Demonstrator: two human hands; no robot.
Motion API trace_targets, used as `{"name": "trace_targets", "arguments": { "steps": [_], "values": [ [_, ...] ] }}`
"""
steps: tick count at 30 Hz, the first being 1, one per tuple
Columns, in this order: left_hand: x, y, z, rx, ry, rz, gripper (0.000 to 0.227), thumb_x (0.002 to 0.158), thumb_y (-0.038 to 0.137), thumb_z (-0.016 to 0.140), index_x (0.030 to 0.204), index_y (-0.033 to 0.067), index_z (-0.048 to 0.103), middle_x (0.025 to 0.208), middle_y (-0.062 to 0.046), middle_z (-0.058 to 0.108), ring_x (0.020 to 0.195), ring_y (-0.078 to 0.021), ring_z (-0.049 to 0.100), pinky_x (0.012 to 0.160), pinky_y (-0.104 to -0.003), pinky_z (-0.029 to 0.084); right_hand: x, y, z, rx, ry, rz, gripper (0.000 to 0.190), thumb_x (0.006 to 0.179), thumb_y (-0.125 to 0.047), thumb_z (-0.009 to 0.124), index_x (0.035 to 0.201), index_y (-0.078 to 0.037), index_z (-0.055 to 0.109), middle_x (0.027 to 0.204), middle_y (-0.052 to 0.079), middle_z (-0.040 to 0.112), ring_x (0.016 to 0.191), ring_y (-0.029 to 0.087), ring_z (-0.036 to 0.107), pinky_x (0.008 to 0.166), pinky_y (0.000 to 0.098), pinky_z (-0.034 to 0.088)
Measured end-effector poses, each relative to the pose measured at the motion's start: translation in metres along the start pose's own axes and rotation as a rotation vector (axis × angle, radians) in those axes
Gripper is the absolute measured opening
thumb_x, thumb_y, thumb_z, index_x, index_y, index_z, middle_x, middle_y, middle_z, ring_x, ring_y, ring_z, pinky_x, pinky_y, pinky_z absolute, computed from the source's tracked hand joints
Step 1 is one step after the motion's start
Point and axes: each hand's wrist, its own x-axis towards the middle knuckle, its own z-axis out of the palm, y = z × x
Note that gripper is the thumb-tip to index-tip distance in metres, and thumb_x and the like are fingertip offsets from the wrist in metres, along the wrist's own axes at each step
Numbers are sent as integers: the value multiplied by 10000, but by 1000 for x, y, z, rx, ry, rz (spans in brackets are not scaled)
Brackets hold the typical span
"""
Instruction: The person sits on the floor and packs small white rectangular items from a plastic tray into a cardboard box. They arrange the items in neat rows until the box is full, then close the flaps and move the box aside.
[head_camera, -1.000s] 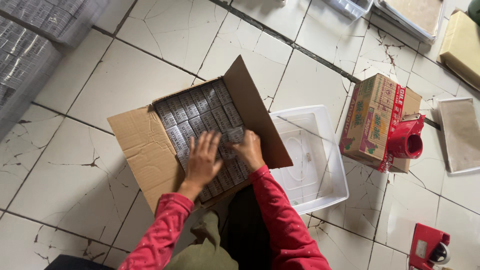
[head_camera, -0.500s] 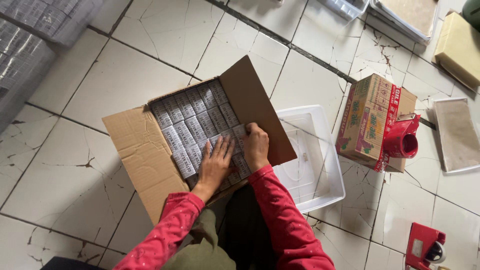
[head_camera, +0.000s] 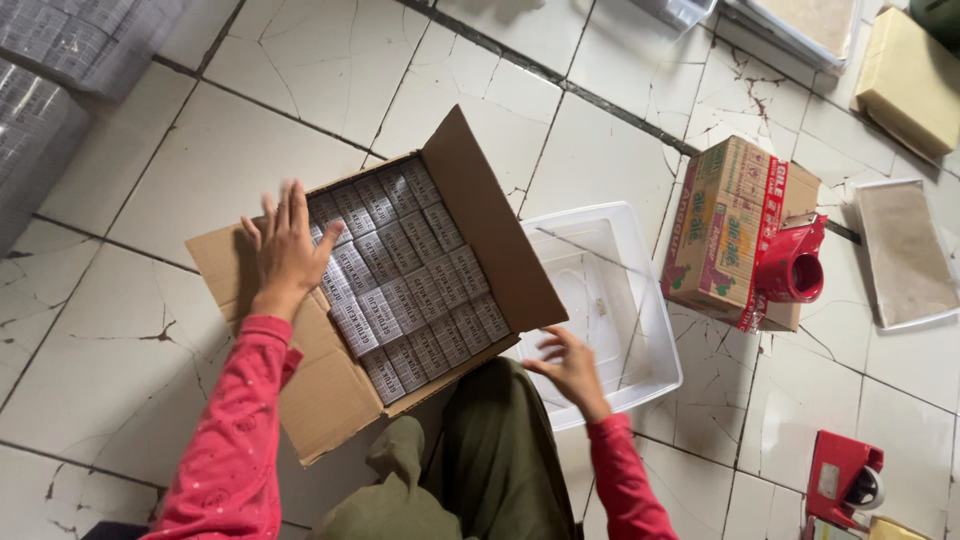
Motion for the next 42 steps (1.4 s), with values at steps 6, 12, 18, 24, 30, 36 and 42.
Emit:
{"name": "trace_targets", "arguments": {
  "steps": [6, 12, 18, 24, 30, 36, 42],
  "values": [
    [0, -24, 33, 78, -77, 121, 924, 1031, 868, 121, 1628, 212, 381, 1695, 9, 338, 1586, -317, 212, 1205, -736, 12, 31, 18, 68, 352, 214, -310, 659, 674, -133, 913, 1264, -82, 623, 1178, 111, 573, 1012, 266, 632, 652, 328, 603],
    [-5, -18, 26, 100, -94, 117, 908, 1031, 850, 122, 1637, 218, 360, 1695, 20, 341, 1589, -318, 213, 1214, -727, 27, 17, -15, 55, 194, 76, -643, 890, 738, -285, 900, 1536, -237, 508, 1409, 120, 536, 1095, 268, 581, 835, 347, 493],
    [-12, -15, 6, 52, -120, 109, 928, 995, 870, 149, 1645, 231, 326, 1698, 26, 316, 1585, -326, 196, 1203, -740, 42, 12, -31, 52, -90, 163, -709, 809, 731, -123, 831, 1472, -332, 584, 1403, 130, 478, 1043, 321, 546, 910, 433, 498],
    [-71, -30, -74, -112, 51, -458, 964, 964, 416, 704, 1660, 104, 115, 1660, -310, 44, 1527, -484, 26, 1122, -800, 194, 18, -27, 42, -909, 240, -852, 642, 973, -473, 620, 1556, -427, 354, 1567, 200, 411, 1146, 370, 537, 777, 463, 511],
    [-107, 17, -77, -624, 209, -311, 565, 995, 242, 699, 1514, 69, 557, 1207, -129, 662, 929, -230, 655, 788, -340, 508, 21, -14, 64, 85, -65, -601, 879, 744, 65, 654, 1524, -301, 482, 1589, 207, 421, 1539, 336, 279, 1180, 473, 223],
    [-119, 105, 5, -66, -213, 196, 1008, 815, 795, 583, 1645, 372, 195, 1728, -20, 135, 1495, -548, 156, 1012, -894, 237, 24, -22, 54, -170, 20, -641, 699, 898, -150, 673, 1496, -472, 509, 1489, 154, 427, 1195, 416, 555, 1024, 478, 463],
    [-125, 103, 36, 110, -196, 235, 802, 887, 691, 452, 1614, 460, 206, 1752, 74, 35, 1566, -461, 34, 1006, -929, 119, 0, -85, 11, -648, -106, -680, 564, 1029, -340, 498, 1567, -441, 362, 1483, 251, 420, 1225, 444, 553, 919, 495, 494]
  ]
}}
